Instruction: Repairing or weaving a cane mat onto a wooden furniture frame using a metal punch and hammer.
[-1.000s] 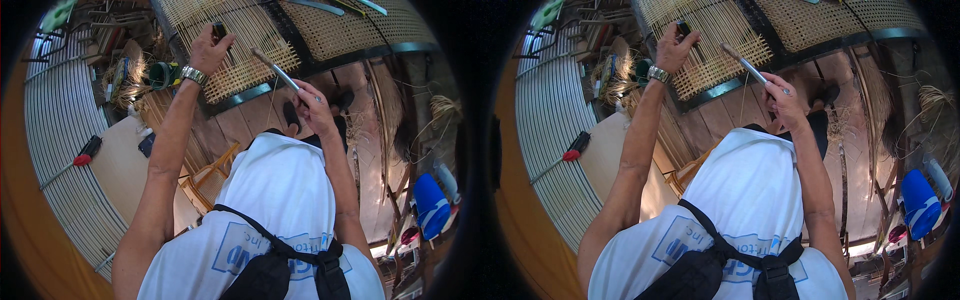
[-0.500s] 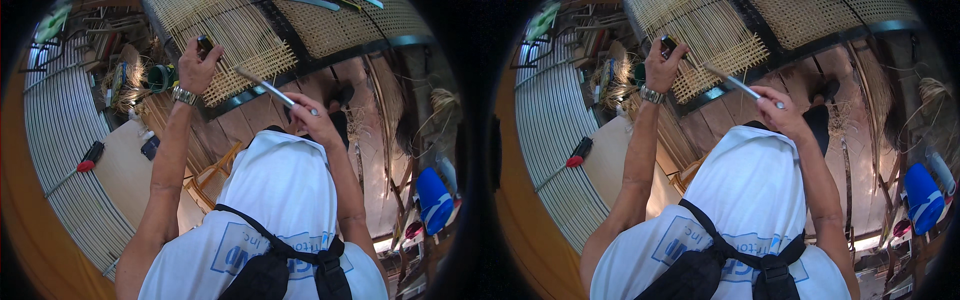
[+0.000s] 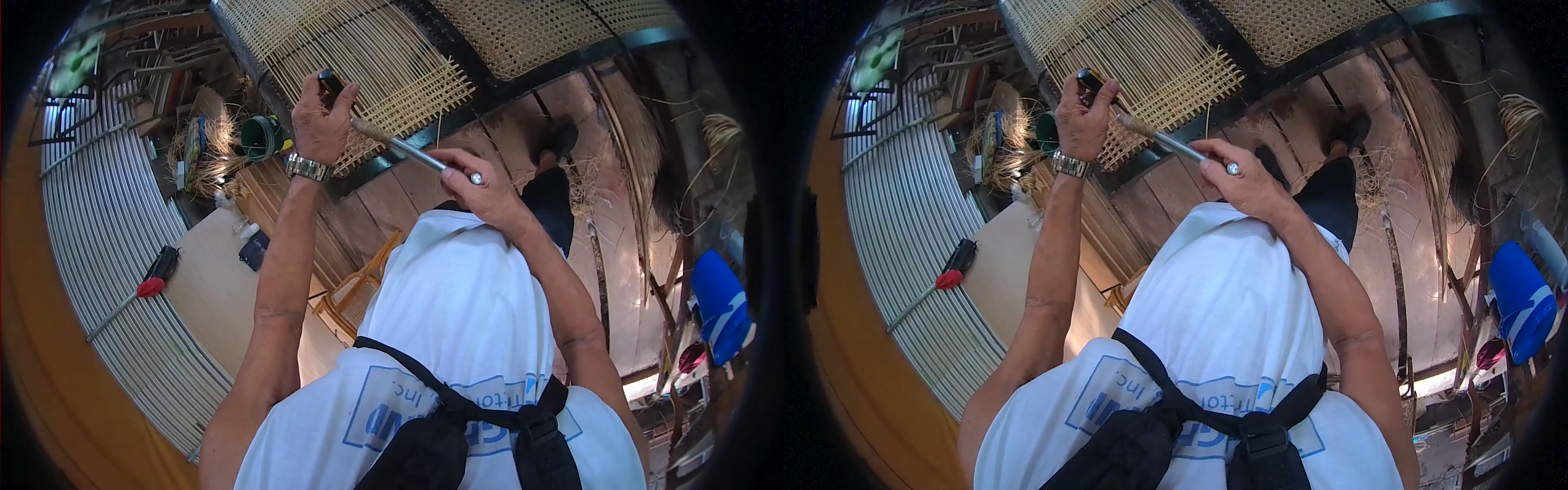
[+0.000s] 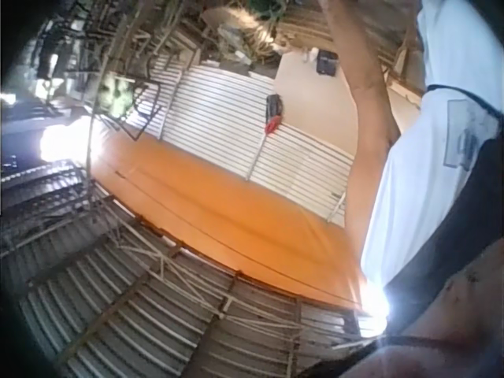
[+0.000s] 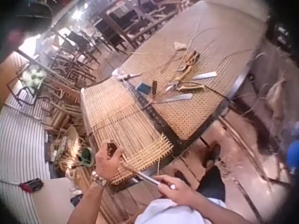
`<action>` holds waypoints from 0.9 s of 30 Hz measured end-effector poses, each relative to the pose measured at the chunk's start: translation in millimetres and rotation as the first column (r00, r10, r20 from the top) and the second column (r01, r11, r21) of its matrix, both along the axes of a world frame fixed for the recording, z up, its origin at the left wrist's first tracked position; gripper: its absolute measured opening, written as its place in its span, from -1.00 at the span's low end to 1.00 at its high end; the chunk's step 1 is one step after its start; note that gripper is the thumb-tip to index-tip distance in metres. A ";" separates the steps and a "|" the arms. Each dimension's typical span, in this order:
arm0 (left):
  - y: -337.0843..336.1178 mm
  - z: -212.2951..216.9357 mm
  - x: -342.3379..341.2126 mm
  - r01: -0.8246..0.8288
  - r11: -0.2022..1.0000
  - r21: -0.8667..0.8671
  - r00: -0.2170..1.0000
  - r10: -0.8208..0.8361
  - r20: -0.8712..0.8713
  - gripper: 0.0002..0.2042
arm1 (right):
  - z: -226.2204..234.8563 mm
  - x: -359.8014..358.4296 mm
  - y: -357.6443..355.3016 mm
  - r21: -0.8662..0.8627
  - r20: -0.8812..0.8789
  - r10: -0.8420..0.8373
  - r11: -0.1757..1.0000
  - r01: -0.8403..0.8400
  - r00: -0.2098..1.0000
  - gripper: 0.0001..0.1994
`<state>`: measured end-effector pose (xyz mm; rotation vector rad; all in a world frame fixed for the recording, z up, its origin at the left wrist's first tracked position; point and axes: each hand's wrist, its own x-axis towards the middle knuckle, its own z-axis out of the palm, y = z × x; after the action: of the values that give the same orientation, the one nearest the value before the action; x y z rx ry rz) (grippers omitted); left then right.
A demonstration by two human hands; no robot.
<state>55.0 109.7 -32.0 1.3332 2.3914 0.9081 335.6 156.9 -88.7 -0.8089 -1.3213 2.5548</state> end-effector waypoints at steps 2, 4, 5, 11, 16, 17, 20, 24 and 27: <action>1.5 5.5 -0.3 -0.022 1.000 0.022 0.998 0.023 -0.052 -0.66 | -1.5 6.6 3.2 -0.032 -0.028 0.000 0.999 -0.001 1.000 -0.60; 3.0 1.4 -10.4 -0.030 0.997 0.065 0.999 0.031 -0.015 -0.65 | -4.3 16.9 6.2 -0.059 -0.067 0.085 0.994 -0.089 0.994 -0.62; 3.2 -0.2 -13.8 -0.043 0.993 0.106 0.999 0.041 0.025 -0.65 | -4.4 20.9 8.7 -0.059 -0.068 0.088 0.994 -0.092 0.994 -0.62; 7.8 -9.7 -16.1 -0.009 0.998 0.057 0.999 0.012 -0.038 -0.62 | -18.9 9.8 25.3 -0.135 0.030 -0.125 0.983 0.127 0.992 -0.64; 9.5 -10.2 -20.4 0.008 0.999 0.044 1.000 -0.008 0.004 -0.61 | -14.1 1.3 31.6 -0.084 -0.017 -0.076 0.994 0.074 0.997 -0.63; 10.4 -6.2 -17.2 0.001 0.996 0.092 0.998 -0.007 0.058 -0.61 | -12.8 4.7 33.0 -0.093 -0.003 -0.072 0.993 0.072 0.997 -0.62; 10.0 -8.8 -13.6 0.015 0.997 0.078 0.999 -0.019 0.049 -0.61 | -16.4 11.1 36.1 -0.111 0.045 -0.123 0.986 0.128 0.991 -0.62; 14.1 -10.1 -10.9 0.055 0.994 -0.097 0.998 -0.055 -0.002 -0.61 | -21.9 8.8 35.6 -0.138 0.030 -0.146 0.979 0.148 0.989 -0.61; 21.0 -4.4 -10.9 0.071 0.995 -0.063 0.997 -0.069 0.034 -0.63 | -26.1 8.7 35.6 -0.126 0.018 -0.146 0.981 0.147 0.989 -0.61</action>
<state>44.1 130.7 -36.4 1.3592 2.3139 0.8205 344.3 192.5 -114.9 -0.9055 -1.0662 2.5416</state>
